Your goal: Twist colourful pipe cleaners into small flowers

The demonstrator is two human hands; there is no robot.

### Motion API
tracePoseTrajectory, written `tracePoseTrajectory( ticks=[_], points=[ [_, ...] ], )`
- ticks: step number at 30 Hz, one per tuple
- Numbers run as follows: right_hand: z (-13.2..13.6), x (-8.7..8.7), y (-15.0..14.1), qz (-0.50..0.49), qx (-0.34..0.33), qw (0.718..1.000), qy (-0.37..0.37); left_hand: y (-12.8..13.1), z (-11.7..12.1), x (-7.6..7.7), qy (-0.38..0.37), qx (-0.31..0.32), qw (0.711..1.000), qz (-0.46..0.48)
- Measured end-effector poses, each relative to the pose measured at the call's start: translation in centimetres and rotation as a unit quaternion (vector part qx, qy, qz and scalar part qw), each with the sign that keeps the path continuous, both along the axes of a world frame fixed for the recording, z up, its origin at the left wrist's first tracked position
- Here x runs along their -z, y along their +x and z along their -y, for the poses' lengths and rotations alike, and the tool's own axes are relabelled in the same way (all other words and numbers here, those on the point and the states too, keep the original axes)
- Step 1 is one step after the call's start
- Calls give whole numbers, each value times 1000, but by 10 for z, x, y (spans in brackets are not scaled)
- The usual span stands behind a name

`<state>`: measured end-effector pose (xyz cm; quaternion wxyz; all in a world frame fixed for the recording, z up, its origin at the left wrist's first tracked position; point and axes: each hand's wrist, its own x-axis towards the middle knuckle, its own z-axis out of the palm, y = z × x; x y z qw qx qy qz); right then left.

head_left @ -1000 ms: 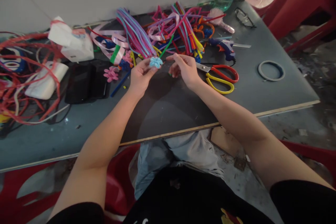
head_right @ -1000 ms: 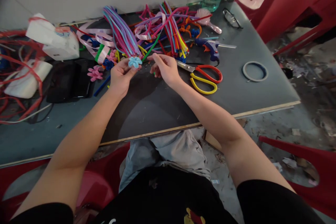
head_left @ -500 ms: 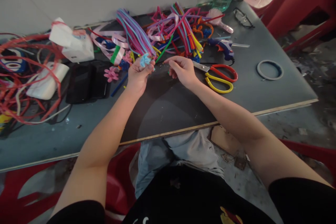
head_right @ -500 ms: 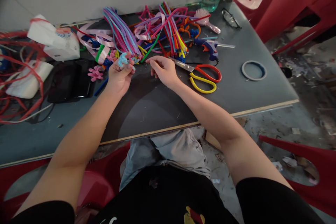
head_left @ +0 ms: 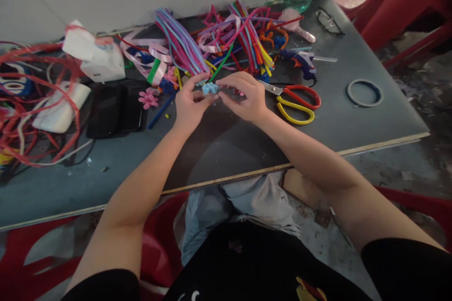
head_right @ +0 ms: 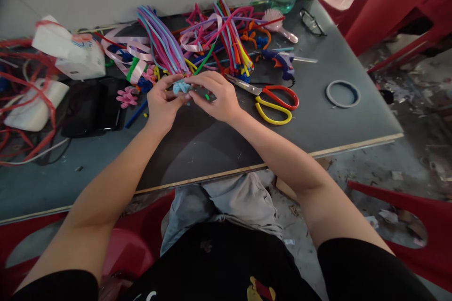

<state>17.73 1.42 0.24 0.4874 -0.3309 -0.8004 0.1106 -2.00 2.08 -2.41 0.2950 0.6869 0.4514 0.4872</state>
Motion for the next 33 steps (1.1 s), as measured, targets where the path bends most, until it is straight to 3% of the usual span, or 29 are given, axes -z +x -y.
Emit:
tracePoseTrajectory(
  ticks=[8, 16, 26, 33],
  points=[
    [-2, 4, 0, 72, 7, 996, 45, 1, 22, -19, 108, -54, 986, -119],
    [-1, 9, -2, 96, 21, 995, 29, -1, 20, -10, 195, -109, 947, -229],
    [0, 5, -3, 134, 60, 987, 66, 7, 25, -15, 277, -159, 910, -266],
    [2, 6, -6, 100, 77, 989, 74, 7, 23, -15, 276, -173, 914, -242]
  ],
)
